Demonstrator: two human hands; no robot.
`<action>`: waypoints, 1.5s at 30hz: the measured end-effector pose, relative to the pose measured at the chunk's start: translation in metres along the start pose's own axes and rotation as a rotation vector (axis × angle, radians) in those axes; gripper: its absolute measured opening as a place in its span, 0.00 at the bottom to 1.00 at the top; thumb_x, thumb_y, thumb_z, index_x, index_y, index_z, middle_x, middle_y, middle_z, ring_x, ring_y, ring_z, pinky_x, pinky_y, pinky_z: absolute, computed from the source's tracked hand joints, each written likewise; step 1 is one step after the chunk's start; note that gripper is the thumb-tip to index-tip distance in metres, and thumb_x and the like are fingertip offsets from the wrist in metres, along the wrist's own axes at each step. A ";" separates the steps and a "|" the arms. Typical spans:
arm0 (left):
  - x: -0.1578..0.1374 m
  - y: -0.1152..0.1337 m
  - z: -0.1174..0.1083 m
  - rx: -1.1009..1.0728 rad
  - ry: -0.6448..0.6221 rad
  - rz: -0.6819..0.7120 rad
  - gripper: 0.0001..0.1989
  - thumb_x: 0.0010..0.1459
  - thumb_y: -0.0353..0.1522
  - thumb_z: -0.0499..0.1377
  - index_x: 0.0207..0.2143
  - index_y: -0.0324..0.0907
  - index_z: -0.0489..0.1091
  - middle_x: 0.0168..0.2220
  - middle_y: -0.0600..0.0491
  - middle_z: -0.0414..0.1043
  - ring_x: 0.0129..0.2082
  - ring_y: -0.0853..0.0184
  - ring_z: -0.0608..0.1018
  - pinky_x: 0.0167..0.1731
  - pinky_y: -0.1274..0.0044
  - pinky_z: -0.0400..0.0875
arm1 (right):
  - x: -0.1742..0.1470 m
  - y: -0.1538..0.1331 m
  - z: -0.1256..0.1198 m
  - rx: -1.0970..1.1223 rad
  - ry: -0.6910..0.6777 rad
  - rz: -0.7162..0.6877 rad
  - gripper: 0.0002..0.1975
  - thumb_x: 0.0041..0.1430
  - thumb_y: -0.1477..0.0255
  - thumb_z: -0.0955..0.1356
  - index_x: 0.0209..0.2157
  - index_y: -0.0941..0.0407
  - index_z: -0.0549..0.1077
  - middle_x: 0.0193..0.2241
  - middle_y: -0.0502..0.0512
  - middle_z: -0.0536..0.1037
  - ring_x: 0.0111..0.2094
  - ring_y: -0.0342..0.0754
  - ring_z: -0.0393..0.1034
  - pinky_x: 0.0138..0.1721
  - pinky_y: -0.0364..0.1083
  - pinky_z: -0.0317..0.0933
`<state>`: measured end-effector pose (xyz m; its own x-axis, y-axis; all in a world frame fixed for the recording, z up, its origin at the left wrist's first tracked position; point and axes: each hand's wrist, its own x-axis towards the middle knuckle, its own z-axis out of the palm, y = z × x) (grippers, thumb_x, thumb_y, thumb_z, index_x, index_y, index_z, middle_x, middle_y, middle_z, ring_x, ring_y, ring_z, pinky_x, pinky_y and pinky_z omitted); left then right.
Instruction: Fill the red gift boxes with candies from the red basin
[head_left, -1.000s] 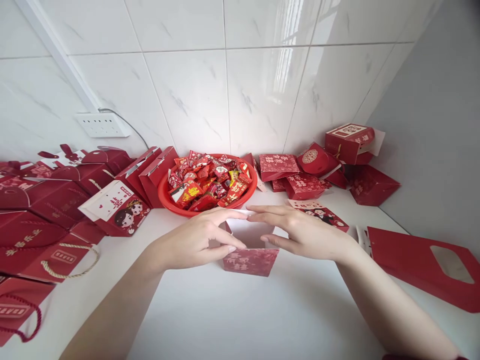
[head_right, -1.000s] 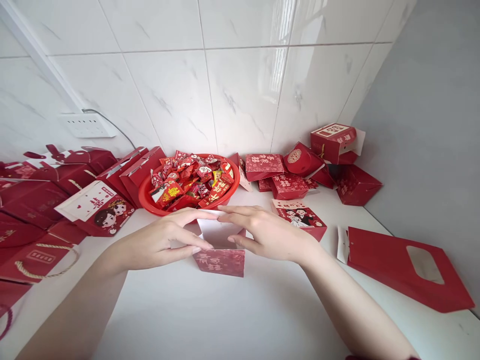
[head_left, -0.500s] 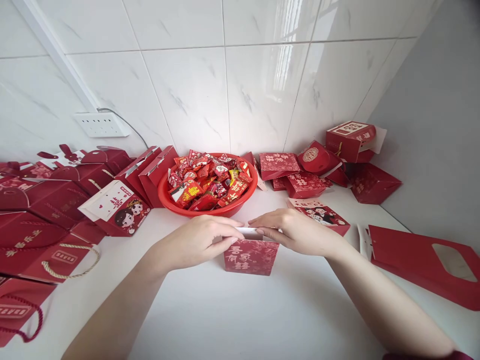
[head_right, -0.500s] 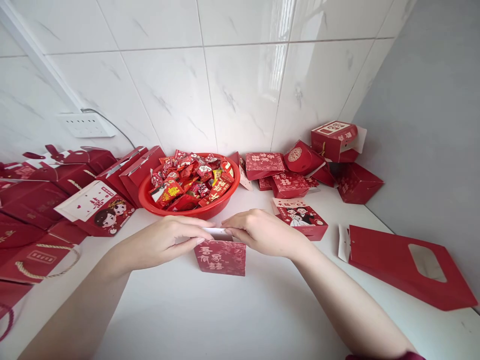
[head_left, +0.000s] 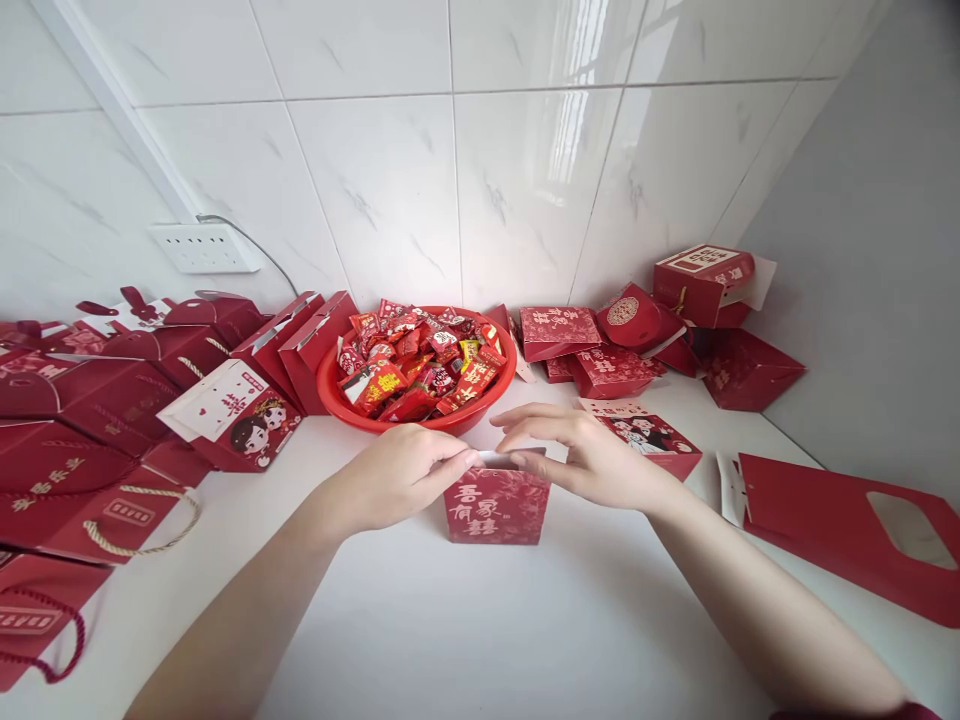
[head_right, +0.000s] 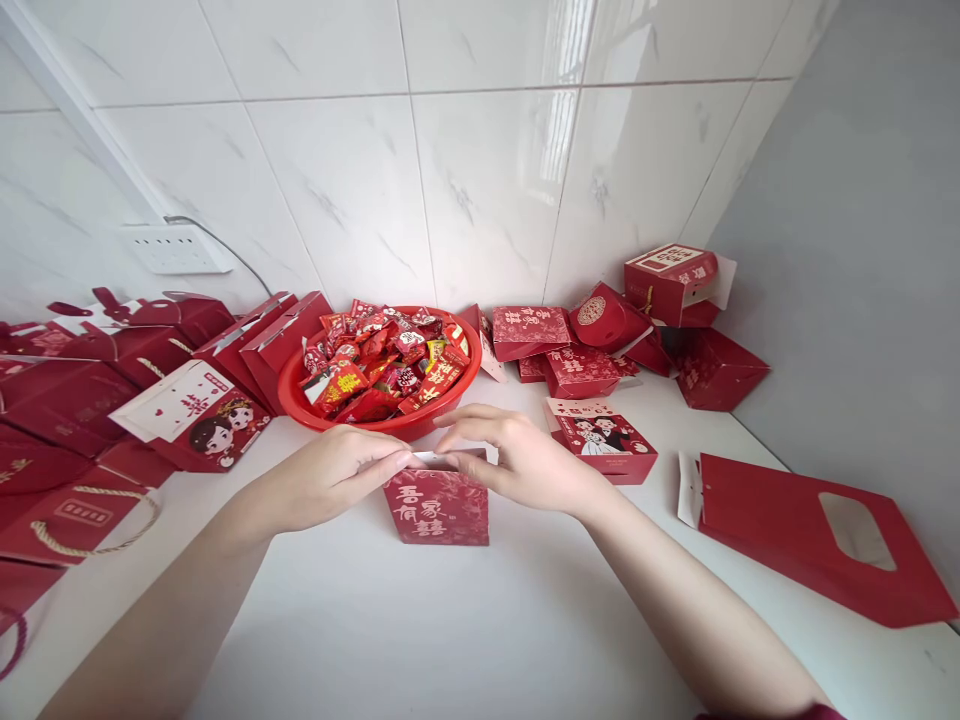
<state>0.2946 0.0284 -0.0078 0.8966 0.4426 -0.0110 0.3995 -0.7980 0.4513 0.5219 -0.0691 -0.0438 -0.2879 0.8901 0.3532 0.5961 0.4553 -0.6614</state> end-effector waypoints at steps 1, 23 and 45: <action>0.000 -0.001 0.000 0.011 0.013 -0.023 0.22 0.68 0.41 0.46 0.23 0.40 0.62 0.21 0.57 0.60 0.22 0.72 0.63 0.24 0.78 0.52 | -0.001 -0.003 -0.002 -0.010 -0.029 -0.020 0.10 0.66 0.69 0.65 0.45 0.51 0.77 0.52 0.54 0.75 0.48 0.48 0.71 0.49 0.47 0.62; -0.004 -0.023 -0.025 -0.011 -0.178 0.066 0.12 0.58 0.26 0.53 0.39 0.46 0.73 0.51 0.56 0.72 0.42 0.67 0.77 0.32 0.81 0.65 | -0.005 0.003 -0.005 -0.122 -0.016 0.137 0.08 0.65 0.71 0.64 0.43 0.51 0.72 0.42 0.51 0.78 0.40 0.47 0.73 0.41 0.47 0.67; 0.015 -0.031 -0.001 -0.208 -0.228 0.169 0.27 0.55 0.20 0.46 0.54 0.47 0.67 0.57 0.52 0.67 0.57 0.62 0.69 0.56 0.73 0.64 | 0.011 0.044 0.025 0.514 0.000 -0.133 0.21 0.58 0.83 0.59 0.42 0.51 0.79 0.53 0.54 0.76 0.54 0.51 0.70 0.55 0.56 0.62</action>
<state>0.2952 0.0599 -0.0212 0.9757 0.1902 -0.1085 0.2152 -0.7412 0.6359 0.5264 -0.0388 -0.0853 -0.3359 0.8239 0.4564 0.1100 0.5155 -0.8498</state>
